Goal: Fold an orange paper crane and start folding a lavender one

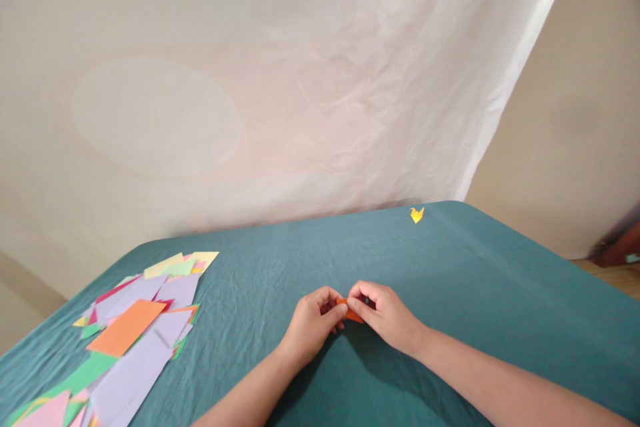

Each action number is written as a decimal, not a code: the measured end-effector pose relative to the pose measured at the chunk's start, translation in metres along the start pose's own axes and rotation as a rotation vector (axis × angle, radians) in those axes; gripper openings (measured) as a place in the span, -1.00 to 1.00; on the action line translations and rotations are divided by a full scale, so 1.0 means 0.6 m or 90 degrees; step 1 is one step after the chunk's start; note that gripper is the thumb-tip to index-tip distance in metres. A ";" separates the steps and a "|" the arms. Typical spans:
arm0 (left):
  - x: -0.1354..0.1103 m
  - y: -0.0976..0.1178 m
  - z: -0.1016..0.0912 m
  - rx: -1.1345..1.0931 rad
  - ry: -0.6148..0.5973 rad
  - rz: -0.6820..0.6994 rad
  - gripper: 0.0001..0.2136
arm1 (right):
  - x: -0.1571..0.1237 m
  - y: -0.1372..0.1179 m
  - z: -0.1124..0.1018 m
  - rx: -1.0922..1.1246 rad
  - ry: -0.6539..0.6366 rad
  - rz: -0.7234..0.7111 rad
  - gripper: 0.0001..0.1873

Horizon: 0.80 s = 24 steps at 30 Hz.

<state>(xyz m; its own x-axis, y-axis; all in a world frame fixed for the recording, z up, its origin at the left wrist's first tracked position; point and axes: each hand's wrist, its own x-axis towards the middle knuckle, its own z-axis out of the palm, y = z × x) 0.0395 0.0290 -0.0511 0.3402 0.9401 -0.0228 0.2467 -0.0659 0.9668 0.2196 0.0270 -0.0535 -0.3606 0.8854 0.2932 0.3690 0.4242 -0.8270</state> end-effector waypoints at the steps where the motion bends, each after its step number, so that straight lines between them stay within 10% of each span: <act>1: 0.001 0.000 0.000 -0.003 0.001 -0.012 -0.82 | 0.000 0.001 0.000 0.002 0.008 0.001 -0.75; 14: 0.008 0.005 -0.006 -0.050 0.141 0.033 -0.81 | 0.003 0.005 0.004 -0.035 -0.053 0.020 -0.69; 24: 0.012 -0.004 -0.021 -0.157 -0.008 0.028 -0.81 | 0.002 0.007 -0.001 0.130 -0.010 0.006 -0.85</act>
<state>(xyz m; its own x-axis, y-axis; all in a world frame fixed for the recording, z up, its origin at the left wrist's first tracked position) 0.0302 0.0403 -0.0504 0.3571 0.9339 0.0186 0.0029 -0.0210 0.9998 0.2214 0.0299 -0.0566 -0.3722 0.8855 0.2781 0.1922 0.3667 -0.9103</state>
